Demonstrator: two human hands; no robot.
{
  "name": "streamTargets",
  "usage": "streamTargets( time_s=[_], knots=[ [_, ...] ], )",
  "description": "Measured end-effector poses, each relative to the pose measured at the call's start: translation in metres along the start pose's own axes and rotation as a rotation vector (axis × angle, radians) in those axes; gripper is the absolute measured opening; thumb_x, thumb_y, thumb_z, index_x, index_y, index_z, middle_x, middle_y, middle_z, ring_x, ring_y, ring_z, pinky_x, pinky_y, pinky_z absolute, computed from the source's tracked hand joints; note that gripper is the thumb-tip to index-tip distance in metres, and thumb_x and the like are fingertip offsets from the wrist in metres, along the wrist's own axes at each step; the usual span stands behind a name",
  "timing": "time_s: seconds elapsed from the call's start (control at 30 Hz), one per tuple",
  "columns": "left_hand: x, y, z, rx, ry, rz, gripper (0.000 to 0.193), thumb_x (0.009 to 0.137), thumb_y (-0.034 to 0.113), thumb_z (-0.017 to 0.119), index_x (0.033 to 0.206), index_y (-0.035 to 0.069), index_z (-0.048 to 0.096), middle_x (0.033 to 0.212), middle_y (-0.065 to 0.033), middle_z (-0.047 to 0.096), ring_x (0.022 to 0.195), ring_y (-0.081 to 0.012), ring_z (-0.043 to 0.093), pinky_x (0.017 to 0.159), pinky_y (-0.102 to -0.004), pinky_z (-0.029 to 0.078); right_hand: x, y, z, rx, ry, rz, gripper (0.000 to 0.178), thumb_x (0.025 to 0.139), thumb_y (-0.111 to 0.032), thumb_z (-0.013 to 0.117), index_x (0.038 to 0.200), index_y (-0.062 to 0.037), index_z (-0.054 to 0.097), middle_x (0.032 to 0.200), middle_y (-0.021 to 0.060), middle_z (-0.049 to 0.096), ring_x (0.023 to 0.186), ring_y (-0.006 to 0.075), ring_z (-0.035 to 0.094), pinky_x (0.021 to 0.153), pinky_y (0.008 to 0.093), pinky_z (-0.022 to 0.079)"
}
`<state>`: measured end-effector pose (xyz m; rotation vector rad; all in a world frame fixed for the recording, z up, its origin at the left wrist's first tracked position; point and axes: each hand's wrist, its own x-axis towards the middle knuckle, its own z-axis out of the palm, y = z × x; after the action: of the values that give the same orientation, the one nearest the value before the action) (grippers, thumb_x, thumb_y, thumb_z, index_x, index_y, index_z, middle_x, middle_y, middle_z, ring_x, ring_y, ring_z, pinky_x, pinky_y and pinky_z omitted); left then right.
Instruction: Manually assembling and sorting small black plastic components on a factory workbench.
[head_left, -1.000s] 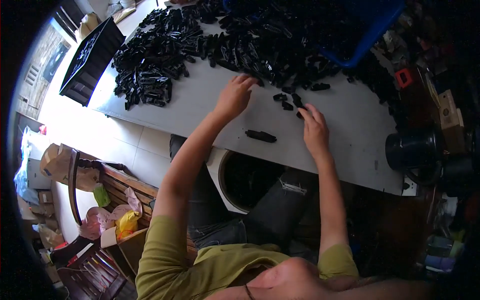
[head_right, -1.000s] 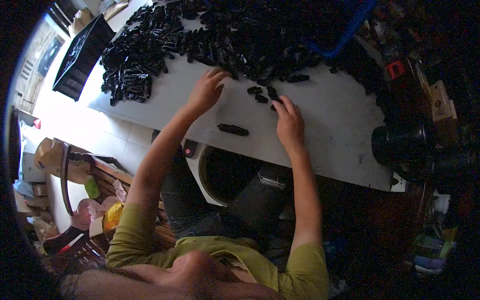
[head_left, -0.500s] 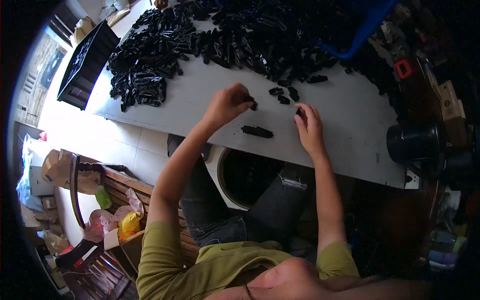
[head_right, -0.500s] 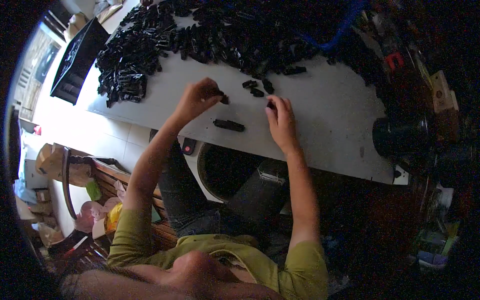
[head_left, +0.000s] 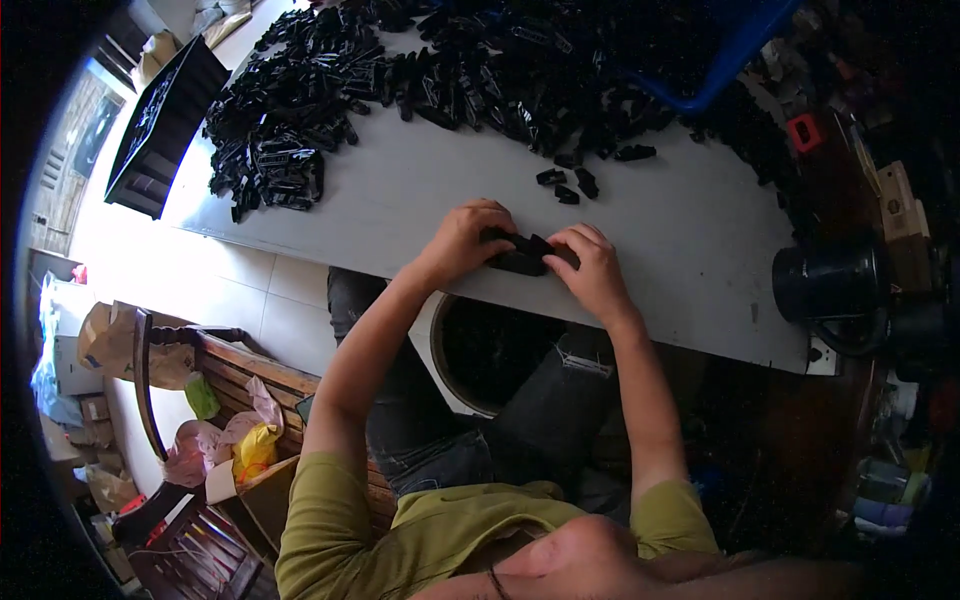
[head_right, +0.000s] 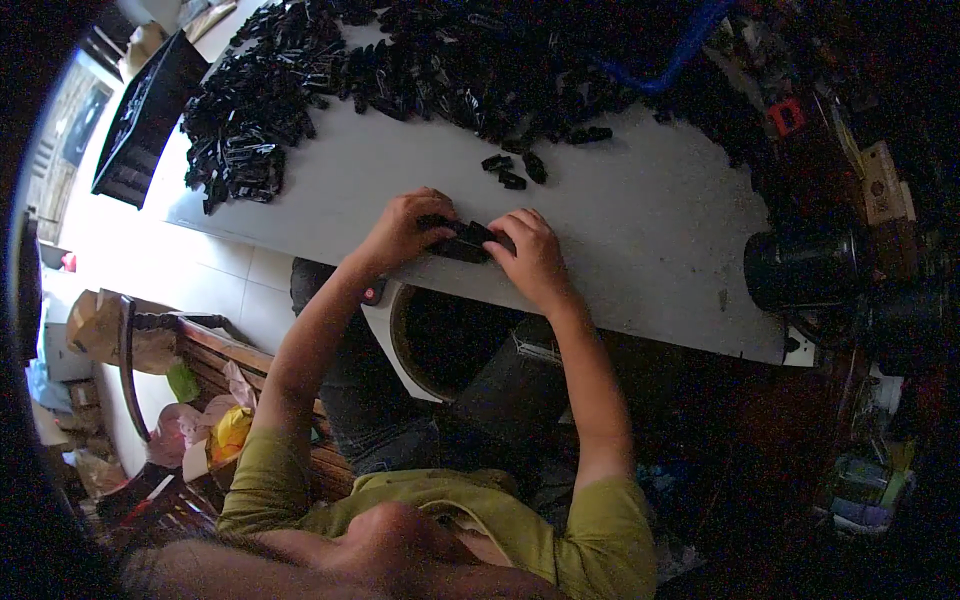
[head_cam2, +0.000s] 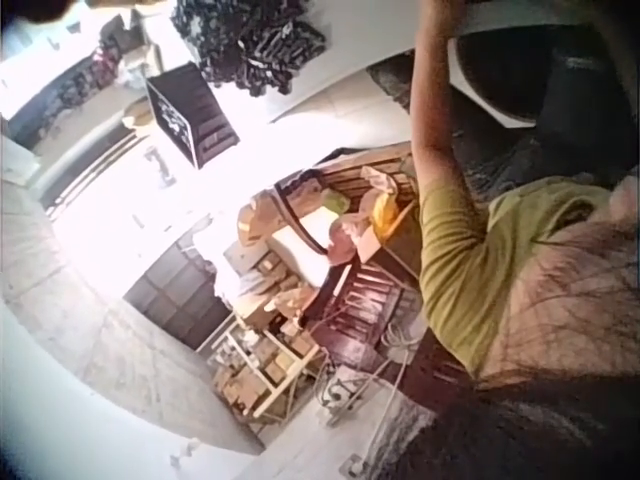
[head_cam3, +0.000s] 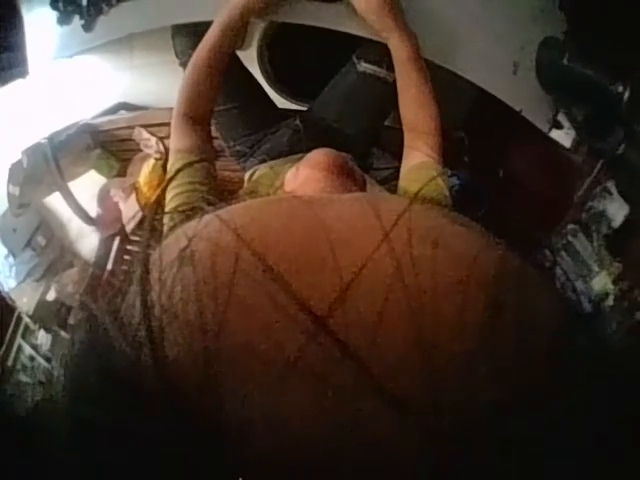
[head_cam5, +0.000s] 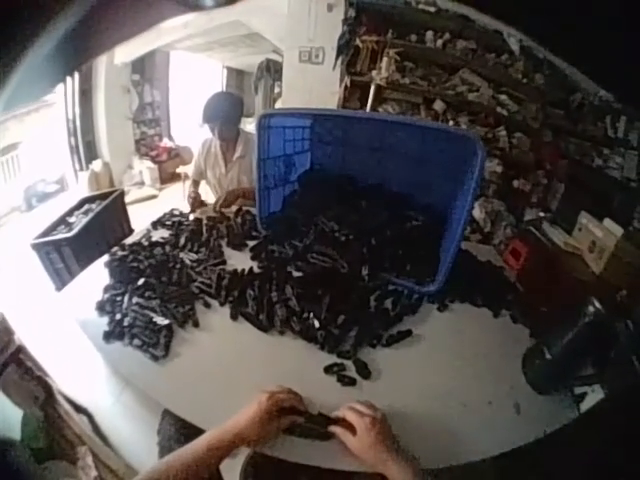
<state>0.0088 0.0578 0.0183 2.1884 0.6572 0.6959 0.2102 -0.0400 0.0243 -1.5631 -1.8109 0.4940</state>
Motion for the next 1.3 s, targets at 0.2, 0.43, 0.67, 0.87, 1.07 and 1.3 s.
streamTargets(
  time_s=[0.2, 0.43, 0.67, 0.87, 1.07, 1.3],
  knots=[
    [0.004, 0.0, 0.004, -0.042, -0.001, 0.003, 0.022, 0.069, 0.004, 0.073, 0.089, 0.002, 0.065, 0.094, -0.012, 0.064, 0.092, -0.0295, 0.059, 0.082, -0.0377, 0.047, 0.003, 0.004, 0.003, -0.032, 0.09, -0.109, 0.024, 0.074, -0.004, 0.069, 0.096, 0.0001, 0.063, 0.093, 0.0116, 0.06, 0.085, 0.0279, 0.059, 0.073, 0.0342, 0.048],
    [0.003, -0.002, 0.003, -0.017, 0.004, 0.04, 0.023, 0.068, 0.003, 0.073, 0.09, 0.002, 0.065, 0.094, -0.0124, 0.064, 0.091, -0.03, 0.06, 0.081, -0.0372, 0.048, -0.003, -0.006, -0.016, -0.024, -0.013, -0.006, 0.023, 0.073, -0.003, 0.069, 0.095, 0.0008, 0.064, 0.091, 0.0115, 0.061, 0.082, 0.0278, 0.06, 0.072, 0.0345, 0.048],
    [0.004, -0.006, 0.005, -0.056, 0.008, 0.056, 0.023, 0.067, 0.002, 0.072, 0.089, 0.002, 0.065, 0.093, -0.0121, 0.064, 0.09, -0.0299, 0.06, 0.08, -0.038, 0.048, 0.008, -0.004, -0.003, -0.047, -0.029, -0.047, 0.019, 0.071, -0.005, 0.072, 0.088, 0.0011, 0.066, 0.087, 0.0112, 0.06, 0.083, 0.0262, 0.059, 0.072, 0.0331, 0.048],
    [0.006, -0.002, -0.004, 0.003, -0.156, 0.131, 0.018, 0.075, 0.008, 0.069, 0.092, 0.003, 0.064, 0.098, -0.0115, 0.064, 0.096, -0.0298, 0.058, 0.086, -0.0391, 0.046, 0.015, 0.005, 0.006, 0.071, 0.133, -0.017, 0.025, 0.075, -0.007, 0.071, 0.099, -0.0045, 0.064, 0.101, 0.0088, 0.058, 0.089, 0.0266, 0.057, 0.075, 0.0336, 0.047],
    [0.046, -0.07, -0.043, 0.506, 0.391, -0.017, 0.038, 0.082, 0.006, 0.059, 0.12, 0.009, 0.053, 0.125, -0.0154, 0.052, 0.108, -0.0372, 0.053, 0.092, -0.0423, 0.044, 0.027, 0.011, 0.017, -0.224, 0.277, -0.014, 0.029, 0.078, -0.009, 0.068, 0.106, -0.011, 0.06, 0.108, 0.0076, 0.054, 0.095, 0.0285, 0.056, 0.079, 0.037, 0.047],
    [0.041, -0.061, -0.044, 0.539, 0.217, -0.216, 0.035, 0.08, 0.001, 0.057, 0.114, 0.008, 0.053, 0.117, -0.0127, 0.052, 0.11, -0.0371, 0.048, 0.083, -0.0433, 0.046, 0.022, 0.022, 0.018, -0.306, 0.222, -0.04, 0.034, 0.076, -0.012, 0.07, 0.107, -0.0088, 0.057, 0.104, 0.0087, 0.053, 0.096, 0.0296, 0.056, 0.078, 0.0378, 0.048]
  ],
)
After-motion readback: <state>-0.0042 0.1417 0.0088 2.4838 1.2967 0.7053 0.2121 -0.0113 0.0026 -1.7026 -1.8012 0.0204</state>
